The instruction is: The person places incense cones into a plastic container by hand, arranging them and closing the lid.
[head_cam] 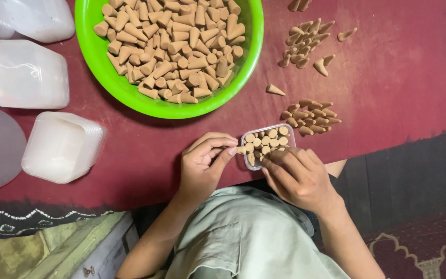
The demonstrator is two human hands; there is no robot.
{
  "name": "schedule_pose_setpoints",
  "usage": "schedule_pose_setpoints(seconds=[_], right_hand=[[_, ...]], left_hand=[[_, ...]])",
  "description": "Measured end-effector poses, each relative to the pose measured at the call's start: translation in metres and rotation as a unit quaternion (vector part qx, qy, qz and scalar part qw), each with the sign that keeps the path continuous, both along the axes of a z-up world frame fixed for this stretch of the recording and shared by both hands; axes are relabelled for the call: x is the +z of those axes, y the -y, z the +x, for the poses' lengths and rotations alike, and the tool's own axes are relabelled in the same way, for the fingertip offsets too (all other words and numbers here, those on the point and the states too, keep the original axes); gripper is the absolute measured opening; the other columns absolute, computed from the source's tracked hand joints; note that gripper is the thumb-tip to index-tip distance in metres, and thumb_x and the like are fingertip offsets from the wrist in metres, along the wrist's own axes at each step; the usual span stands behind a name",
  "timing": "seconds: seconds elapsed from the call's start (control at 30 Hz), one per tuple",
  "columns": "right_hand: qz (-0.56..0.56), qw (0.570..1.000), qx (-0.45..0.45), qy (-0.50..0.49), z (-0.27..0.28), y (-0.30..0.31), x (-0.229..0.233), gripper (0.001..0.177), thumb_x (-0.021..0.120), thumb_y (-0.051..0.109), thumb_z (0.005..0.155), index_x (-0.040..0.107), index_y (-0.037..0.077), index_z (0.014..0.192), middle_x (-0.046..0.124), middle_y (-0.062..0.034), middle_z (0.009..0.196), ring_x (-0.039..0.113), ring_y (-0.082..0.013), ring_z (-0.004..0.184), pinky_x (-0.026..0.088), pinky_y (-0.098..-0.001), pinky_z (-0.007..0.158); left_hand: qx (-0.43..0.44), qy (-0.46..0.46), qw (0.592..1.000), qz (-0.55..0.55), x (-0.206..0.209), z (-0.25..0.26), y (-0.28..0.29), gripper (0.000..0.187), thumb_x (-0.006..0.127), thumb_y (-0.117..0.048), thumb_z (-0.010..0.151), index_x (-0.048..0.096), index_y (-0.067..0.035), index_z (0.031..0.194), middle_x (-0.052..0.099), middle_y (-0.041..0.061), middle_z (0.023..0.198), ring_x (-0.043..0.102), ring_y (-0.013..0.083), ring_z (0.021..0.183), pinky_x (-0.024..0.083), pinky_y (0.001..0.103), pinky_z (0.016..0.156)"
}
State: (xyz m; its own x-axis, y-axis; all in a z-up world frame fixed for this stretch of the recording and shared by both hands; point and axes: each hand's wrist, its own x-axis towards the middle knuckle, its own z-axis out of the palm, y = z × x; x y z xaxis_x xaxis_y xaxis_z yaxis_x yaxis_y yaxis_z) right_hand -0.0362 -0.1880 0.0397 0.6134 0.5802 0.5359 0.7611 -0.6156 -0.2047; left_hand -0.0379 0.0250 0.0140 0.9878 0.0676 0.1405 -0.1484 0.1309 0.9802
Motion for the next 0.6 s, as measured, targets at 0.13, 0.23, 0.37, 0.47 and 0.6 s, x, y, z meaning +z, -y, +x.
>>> schedule_pose_setpoints(seconds=[0.13, 0.23, 0.37, 0.47, 0.6], right_hand=[[0.072, 0.996, 0.003, -0.044, -0.005, 0.005, -0.006, 0.007, 0.073, 0.008, 0.089, 0.077, 0.004, 0.091, 0.07, -0.0145, 0.089, 0.065, -0.0328, 0.076, 0.051, -0.0387, 0.063], [0.16, 0.981, 0.001, -0.11, -0.007, 0.006, -0.004, 0.01, 0.075, 0.007, 0.087, 0.079, 0.002, 0.095, 0.073, -0.0142, 0.091, 0.066, -0.0319, 0.074, 0.055, -0.0387, 0.064], [0.248, 0.953, 0.019, -0.173, -0.003, -0.003, 0.008, 0.015, 0.079, 0.0, 0.083, 0.078, -0.003, 0.098, 0.075, -0.0162, 0.092, 0.07, -0.0302, 0.072, 0.059, -0.038, 0.063], [0.272, 0.946, 0.023, -0.174, 0.0, -0.009, 0.014, 0.012, 0.079, -0.006, 0.082, 0.078, -0.005, 0.093, 0.074, -0.0175, 0.087, 0.071, -0.0289, 0.067, 0.06, -0.0373, 0.062], [0.283, 0.941, -0.003, -0.186, 0.001, -0.002, 0.016, 0.012, 0.081, -0.005, 0.081, 0.078, -0.004, 0.093, 0.076, -0.0157, 0.087, 0.073, -0.0274, 0.066, 0.06, -0.0363, 0.062]], left_hand=[[-0.019, -0.018, 0.999, -0.043, 0.003, -0.004, 0.004, 0.008, 0.07, 0.008, 0.093, 0.074, 0.01, 0.099, 0.071, 0.02, 0.095, 0.073, 0.0229, 0.084, 0.067, 0.036, 0.077], [-0.038, -0.031, 0.996, -0.079, 0.004, -0.007, 0.01, 0.008, 0.07, 0.007, 0.094, 0.073, 0.01, 0.099, 0.071, 0.02, 0.096, 0.072, 0.0213, 0.085, 0.066, 0.035, 0.077], [-0.051, -0.041, 0.992, -0.111, 0.005, -0.011, 0.02, 0.009, 0.072, 0.007, 0.092, 0.072, 0.011, 0.1, 0.07, 0.02, 0.096, 0.072, 0.0196, 0.085, 0.066, 0.034, 0.077], [-0.052, -0.047, 0.99, -0.124, 0.008, -0.01, 0.024, 0.009, 0.072, 0.007, 0.092, 0.072, 0.011, 0.101, 0.07, 0.02, 0.096, 0.071, 0.0189, 0.086, 0.067, 0.034, 0.077], [-0.034, -0.041, 0.99, -0.127, 0.015, -0.007, 0.026, 0.012, 0.074, 0.007, 0.091, 0.072, 0.011, 0.102, 0.07, 0.02, 0.098, 0.072, 0.0197, 0.089, 0.066, 0.034, 0.08]])
